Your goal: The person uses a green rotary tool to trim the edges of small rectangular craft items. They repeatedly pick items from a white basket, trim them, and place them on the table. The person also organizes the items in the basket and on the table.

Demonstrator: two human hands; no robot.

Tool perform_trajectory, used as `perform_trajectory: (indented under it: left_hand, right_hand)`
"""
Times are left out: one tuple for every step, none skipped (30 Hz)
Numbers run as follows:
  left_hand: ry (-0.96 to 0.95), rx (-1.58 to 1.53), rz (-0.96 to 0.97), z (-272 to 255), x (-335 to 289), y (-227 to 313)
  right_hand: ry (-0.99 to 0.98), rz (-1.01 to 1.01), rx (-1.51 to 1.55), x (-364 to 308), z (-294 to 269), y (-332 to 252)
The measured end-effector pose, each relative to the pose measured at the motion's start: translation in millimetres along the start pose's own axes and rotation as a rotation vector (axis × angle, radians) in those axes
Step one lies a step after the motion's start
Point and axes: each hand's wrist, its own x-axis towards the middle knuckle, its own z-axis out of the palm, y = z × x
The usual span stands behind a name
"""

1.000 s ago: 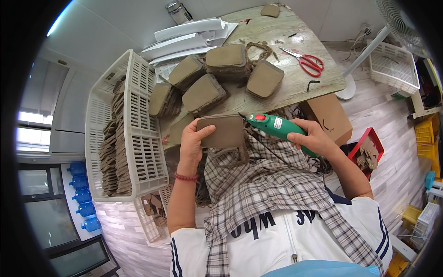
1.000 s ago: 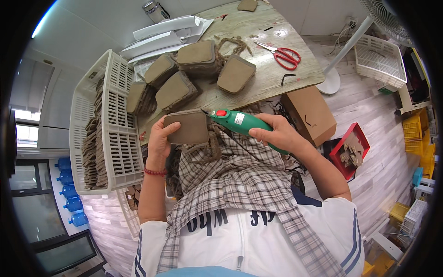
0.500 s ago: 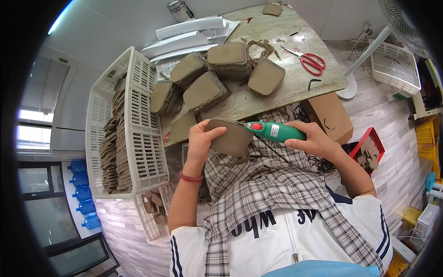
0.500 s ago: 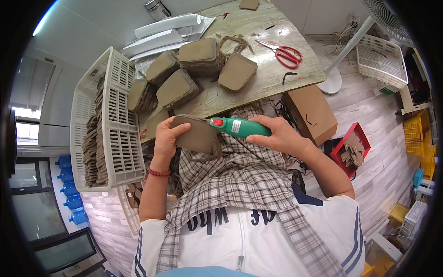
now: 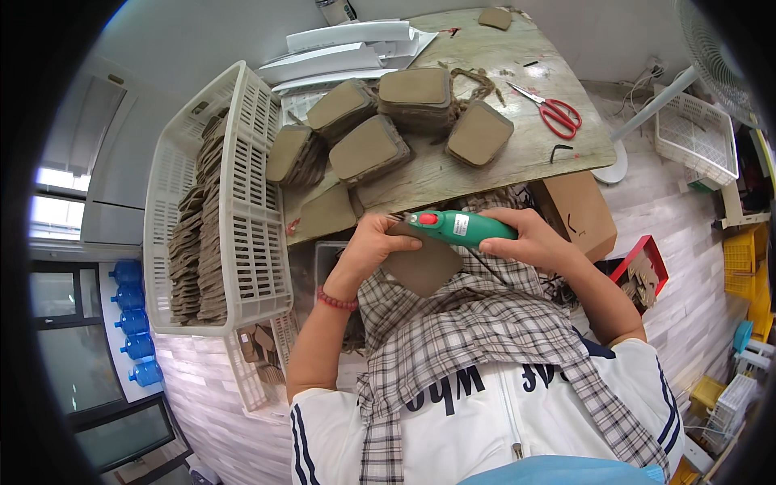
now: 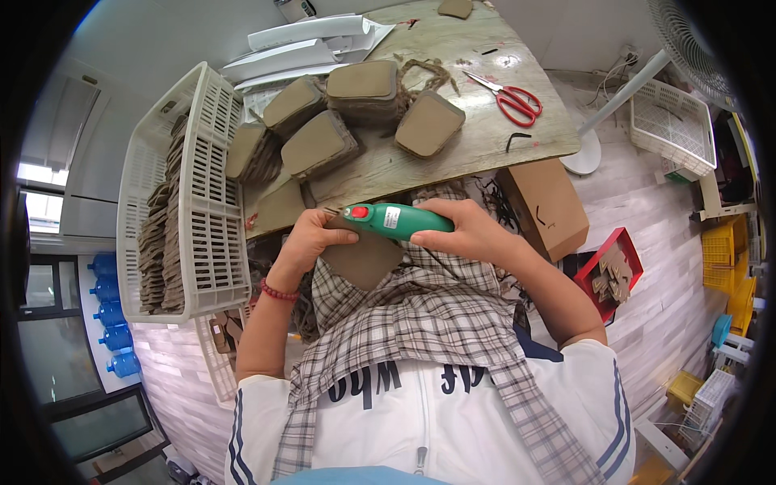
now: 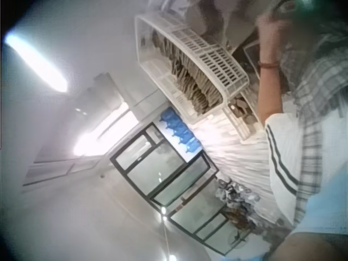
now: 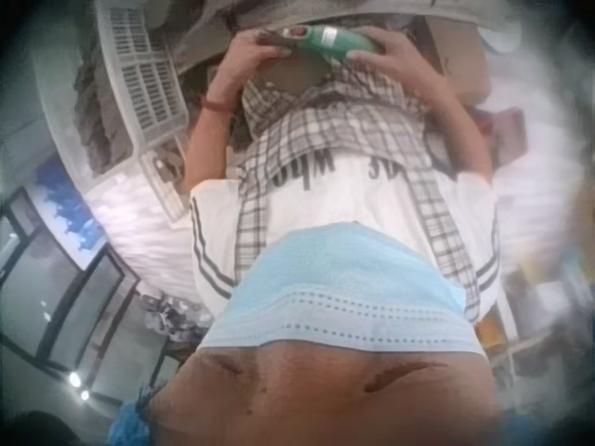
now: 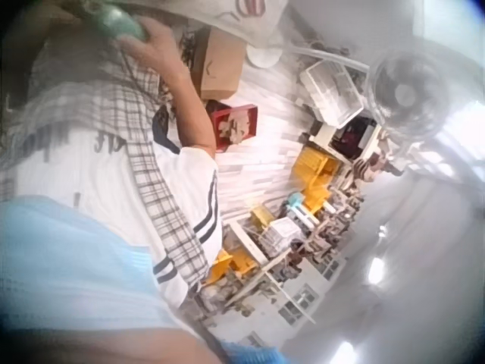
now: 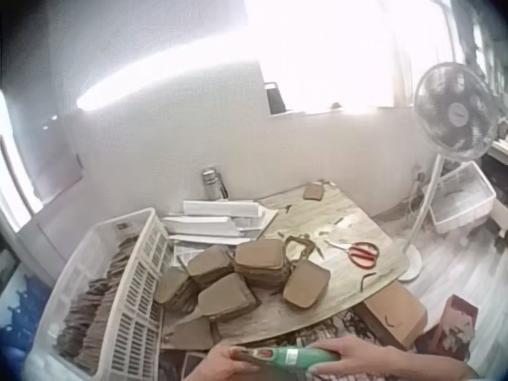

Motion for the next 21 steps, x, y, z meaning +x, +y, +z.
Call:
perform_trajectory:
  left_hand:
    - [0.022,0.018,-0.001,-3,-2,0]
    - [0.053,-0.06,0.041,-16,-3,-8]
    - [0.157,-0.106,0.085,-31,-8,-8]
    - [0.28,-0.18,0.157,-50,-13,-11]
    - [0.4,-0.253,0.23,-71,-16,-17]
    - [0.475,-0.251,0.237,-95,-16,-28]
    - [0.55,-0.248,0.243,-117,-15,-39]
    - [0.635,-0.115,0.271,-130,-10,-52]
    - [0.712,0.017,0.3,-135,-4,-54]
    - [0.788,0.15,0.33,-140,1,-56]
    - [0.987,0.739,0.303,-140,3,-63]
    - [1.062,1.011,0.401,-123,10,-49]
    - [1.138,1.286,0.5,-107,13,-34]
    - [1.062,1.262,0.547,-97,19,-23]
    - [0.98,1.234,0.592,-90,32,-12]
    - [0.905,1.211,0.632,-88,42,-2]
    - [0.814,1.23,0.638,-93,57,-2]
    - [0.772,1.25,0.632,-100,73,-7]
    - [0.721,1.269,0.631,-99,83,-4]
    - [0.695,1.263,0.6,-101,87,-3]
    - [0.663,1.26,0.564,-100,86,3]
  right_hand:
    - [0.007,0.047,0.038,2,1,-2]
    - [0.015,0.096,0.076,1,3,-5]
    - [0.022,0.138,0.115,3,6,-7]
    - [0.063,0.147,0.149,0,6,-4]
    - [0.073,0.171,0.165,-2,3,0]
    - [0.082,0.198,0.179,-4,1,5]
    - [0.091,0.224,0.195,-7,0,9]
    - [0.099,0.194,0.161,-8,-2,15]
    - [0.12,0.204,0.161,-9,-3,18]
    - [0.14,0.213,0.161,-11,-2,20]
    - [0.16,0.222,0.161,-14,-2,23]
    - [0.187,0.241,0.157,-18,-4,28]
    - [0.204,0.247,0.158,-21,-4,32]
    - [0.213,0.25,0.158,-22,-3,36]
    - [0.223,0.258,0.157,-24,-3,38]
    - [0.226,0.256,0.138,-23,-1,33]
    - [0.235,0.246,0.141,-23,1,32]
    - [0.248,0.233,0.146,-22,3,33]
    - [0.268,0.224,0.151,-24,4,35]
    - [0.288,0.195,0.183,-25,6,38]
    - [0.298,0.192,0.164,-26,7,40]
